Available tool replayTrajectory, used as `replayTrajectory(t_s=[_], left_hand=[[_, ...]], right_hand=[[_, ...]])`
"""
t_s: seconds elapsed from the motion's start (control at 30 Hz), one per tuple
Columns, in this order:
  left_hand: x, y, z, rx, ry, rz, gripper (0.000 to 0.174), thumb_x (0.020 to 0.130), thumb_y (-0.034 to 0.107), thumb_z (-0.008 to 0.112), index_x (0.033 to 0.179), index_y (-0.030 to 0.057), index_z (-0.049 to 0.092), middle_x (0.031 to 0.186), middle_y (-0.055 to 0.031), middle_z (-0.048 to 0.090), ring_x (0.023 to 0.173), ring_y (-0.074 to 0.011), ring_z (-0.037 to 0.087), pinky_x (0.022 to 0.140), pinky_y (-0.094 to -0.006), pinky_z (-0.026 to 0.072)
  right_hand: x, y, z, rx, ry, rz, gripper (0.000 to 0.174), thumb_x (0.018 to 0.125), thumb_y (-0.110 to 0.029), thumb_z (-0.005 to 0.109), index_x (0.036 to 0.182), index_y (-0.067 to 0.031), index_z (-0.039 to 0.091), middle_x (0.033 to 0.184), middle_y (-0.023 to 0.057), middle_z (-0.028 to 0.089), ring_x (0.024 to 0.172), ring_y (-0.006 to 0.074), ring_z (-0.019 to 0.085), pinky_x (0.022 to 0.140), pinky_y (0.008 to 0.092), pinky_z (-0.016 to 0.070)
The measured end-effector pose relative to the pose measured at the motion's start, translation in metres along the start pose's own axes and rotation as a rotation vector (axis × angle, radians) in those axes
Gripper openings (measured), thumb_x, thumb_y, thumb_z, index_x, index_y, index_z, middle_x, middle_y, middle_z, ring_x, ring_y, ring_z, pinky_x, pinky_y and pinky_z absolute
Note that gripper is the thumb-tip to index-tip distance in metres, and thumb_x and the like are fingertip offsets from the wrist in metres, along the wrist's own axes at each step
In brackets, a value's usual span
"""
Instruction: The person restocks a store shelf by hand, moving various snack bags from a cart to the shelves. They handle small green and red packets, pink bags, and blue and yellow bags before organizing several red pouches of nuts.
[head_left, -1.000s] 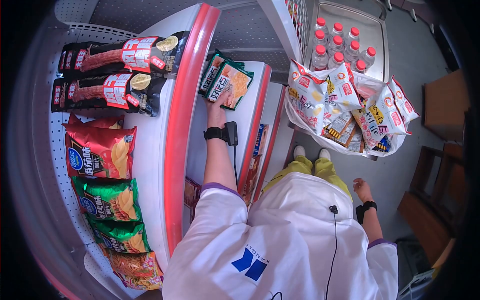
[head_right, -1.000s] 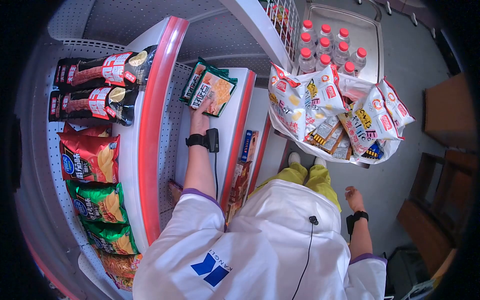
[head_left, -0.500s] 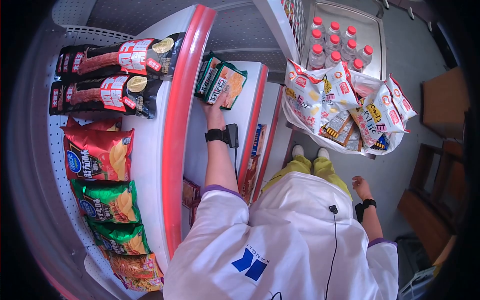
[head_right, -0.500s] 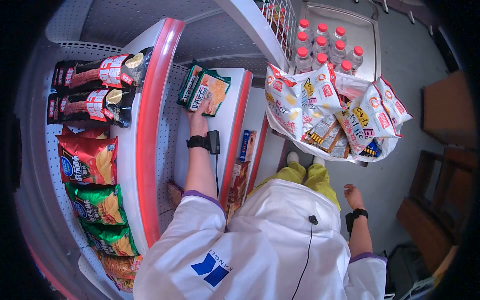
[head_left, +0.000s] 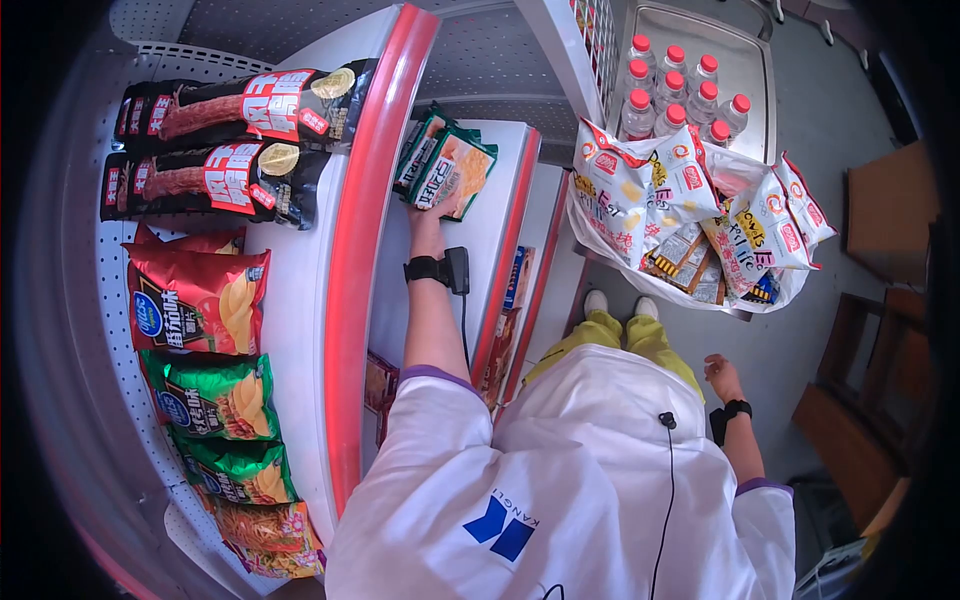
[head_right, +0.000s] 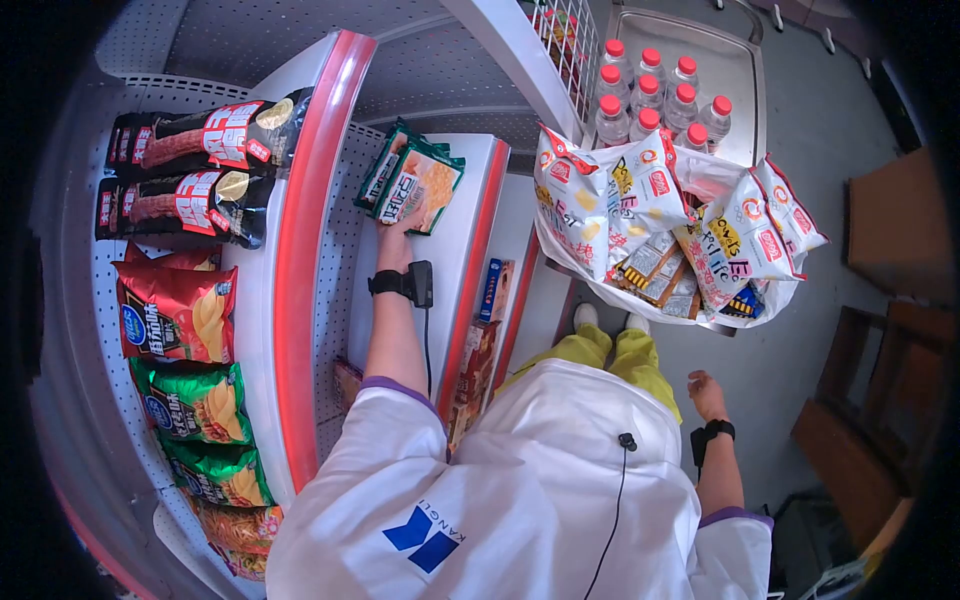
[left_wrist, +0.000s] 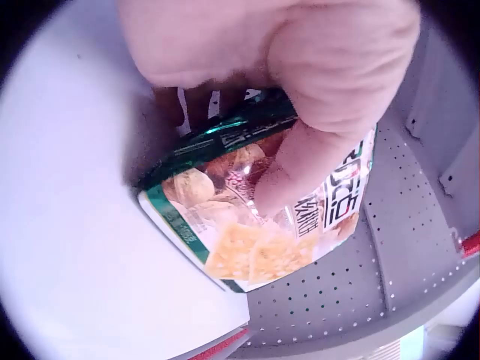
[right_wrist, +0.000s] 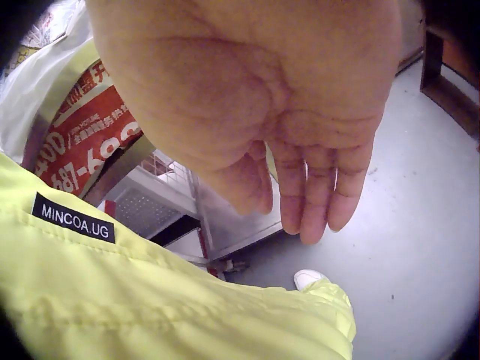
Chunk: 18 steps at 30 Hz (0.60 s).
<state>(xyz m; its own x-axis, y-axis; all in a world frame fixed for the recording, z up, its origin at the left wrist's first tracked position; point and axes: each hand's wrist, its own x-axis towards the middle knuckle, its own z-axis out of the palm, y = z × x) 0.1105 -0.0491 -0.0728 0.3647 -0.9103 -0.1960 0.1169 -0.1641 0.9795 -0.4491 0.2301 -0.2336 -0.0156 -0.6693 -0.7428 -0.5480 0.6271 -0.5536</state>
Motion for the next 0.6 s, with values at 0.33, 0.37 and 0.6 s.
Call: replayTrajectory(t_s=[0.33,0.37,0.6], left_hand=[[-0.001,-0.021,0.012,0.255,0.04,0.086,0.09,0.06,-0.003,0.076,0.13,0.0022,0.021,0.125,-0.0115,0.041,0.111,-0.0197,0.046,0.097,-0.0295,0.0363],[-0.001,-0.021,0.016,0.254,0.043,0.087,0.09,0.06,-0.003,0.076,0.13,0.0022,0.021,0.125,-0.0115,0.041,0.111,-0.0197,0.046,0.097,-0.0295,0.0363],[-0.013,-0.019,0.046,0.525,0.315,0.203,0.102,0.06,0.004,0.078,0.135,0.0005,0.01,0.129,-0.0154,0.036,0.117,-0.0239,0.039,0.104,-0.0332,0.0266]], right_hand=[[0.006,-0.007,0.003,0.011,-0.024,0.003,0.022,0.08,-0.007,0.054,0.101,-0.0025,0.057,0.071,0.008,0.06,0.064,0.0174,0.058,0.062,0.0296,0.0464],[0.006,-0.009,0.003,0.009,-0.025,0.001,0.022,0.08,-0.007,0.054,0.101,-0.0025,0.057,0.071,0.008,0.06,0.064,0.0174,0.058,0.062,0.0296,0.0464],[0.012,-0.011,0.001,0.018,-0.04,-0.032,0.023,0.079,-0.004,0.052,0.101,-0.0005,0.057,0.071,0.0074,0.059,0.062,0.0162,0.057,0.06,0.0283,0.046]])
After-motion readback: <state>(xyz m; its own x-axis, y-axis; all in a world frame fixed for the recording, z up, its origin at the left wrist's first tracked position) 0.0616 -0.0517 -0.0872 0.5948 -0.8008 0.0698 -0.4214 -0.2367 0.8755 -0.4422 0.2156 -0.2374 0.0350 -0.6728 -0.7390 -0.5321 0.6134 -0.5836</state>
